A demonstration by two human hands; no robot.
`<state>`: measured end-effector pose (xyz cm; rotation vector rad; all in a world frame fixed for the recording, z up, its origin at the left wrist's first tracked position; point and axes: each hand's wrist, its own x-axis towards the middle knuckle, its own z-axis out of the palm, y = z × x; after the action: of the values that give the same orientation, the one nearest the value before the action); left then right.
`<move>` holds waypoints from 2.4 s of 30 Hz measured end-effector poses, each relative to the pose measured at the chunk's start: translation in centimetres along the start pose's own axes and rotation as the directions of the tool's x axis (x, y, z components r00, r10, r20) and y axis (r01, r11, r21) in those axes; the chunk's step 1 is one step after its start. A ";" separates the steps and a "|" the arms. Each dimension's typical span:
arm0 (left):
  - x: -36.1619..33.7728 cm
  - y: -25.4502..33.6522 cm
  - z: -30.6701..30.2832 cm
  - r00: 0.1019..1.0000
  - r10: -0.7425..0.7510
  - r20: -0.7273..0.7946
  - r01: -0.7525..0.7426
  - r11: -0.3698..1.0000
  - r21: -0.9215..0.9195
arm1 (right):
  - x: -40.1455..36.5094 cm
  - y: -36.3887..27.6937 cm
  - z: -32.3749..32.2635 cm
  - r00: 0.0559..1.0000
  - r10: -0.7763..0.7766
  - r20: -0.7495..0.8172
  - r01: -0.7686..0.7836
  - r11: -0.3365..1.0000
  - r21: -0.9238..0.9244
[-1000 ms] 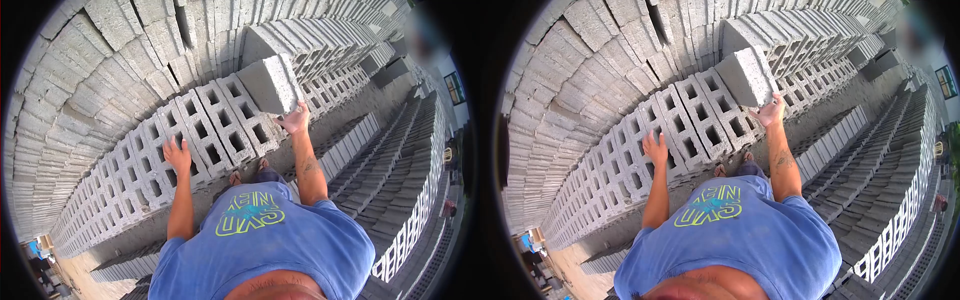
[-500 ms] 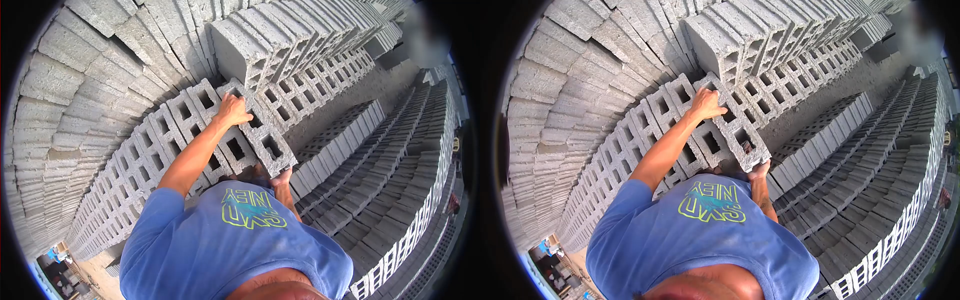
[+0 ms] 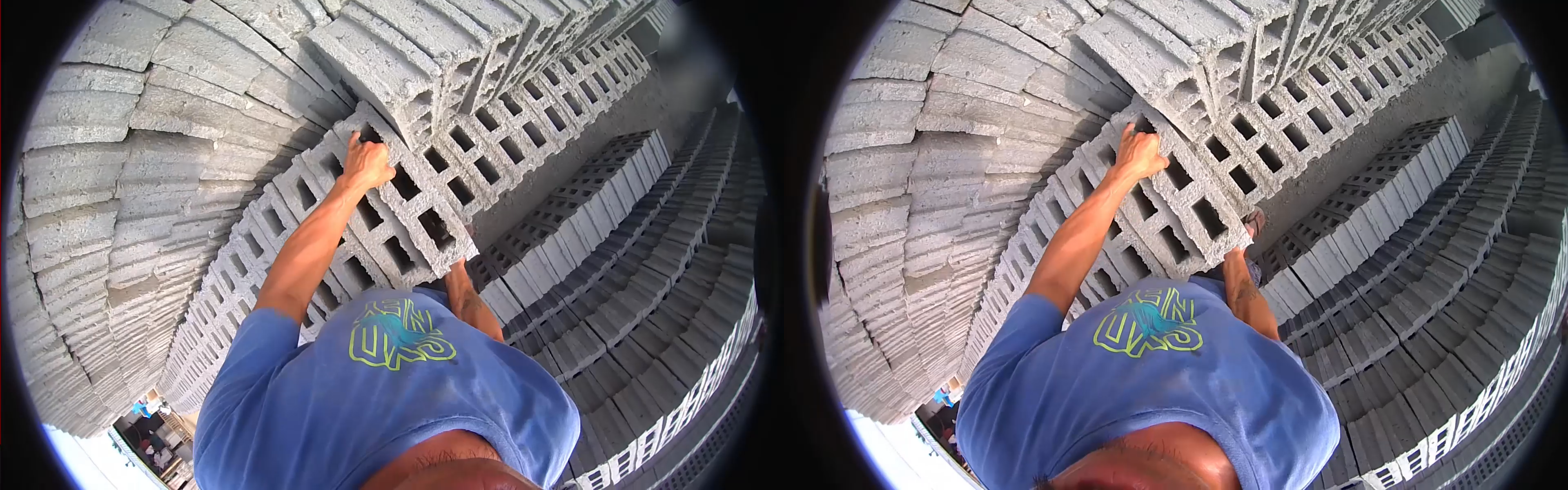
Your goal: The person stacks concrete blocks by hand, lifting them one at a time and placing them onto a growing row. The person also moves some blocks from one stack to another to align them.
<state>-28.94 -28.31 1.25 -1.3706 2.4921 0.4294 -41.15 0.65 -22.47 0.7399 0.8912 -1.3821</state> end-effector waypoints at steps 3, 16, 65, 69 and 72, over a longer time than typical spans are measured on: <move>-0.2 0.0 0.4 0.999 0.042 0.023 -0.043 0.998 0.035 | 1.5 0.0 0.8 1.000 0.006 -0.011 -0.006 1.000 -0.027; -14.0 -7.3 5.6 0.797 -0.187 -0.575 0.073 0.974 -0.216 | 2.2 -1.1 0.1 0.990 0.008 0.141 0.020 0.981 -0.193; -16.4 -6.1 12.1 0.677 -0.500 -0.540 0.487 0.854 -0.182 | -18.3 -9.7 35.8 -0.239 -0.214 0.947 0.868 -0.485 0.109; -15.9 -4.5 11.2 0.653 -0.628 -0.422 0.576 0.775 -0.262 | -13.4 -7.4 48.5 -0.241 0.130 0.962 0.695 -0.669 0.265; -15.9 -3.9 11.1 0.645 -0.671 -0.365 0.586 0.741 -0.327 | -9.9 -6.4 49.6 -0.080 0.260 0.962 0.582 -0.772 0.257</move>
<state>-16.40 -13.81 -3.61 -2.5491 2.0752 0.1747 -42.63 -37.79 10.94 -2.5605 1.4517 -1.0197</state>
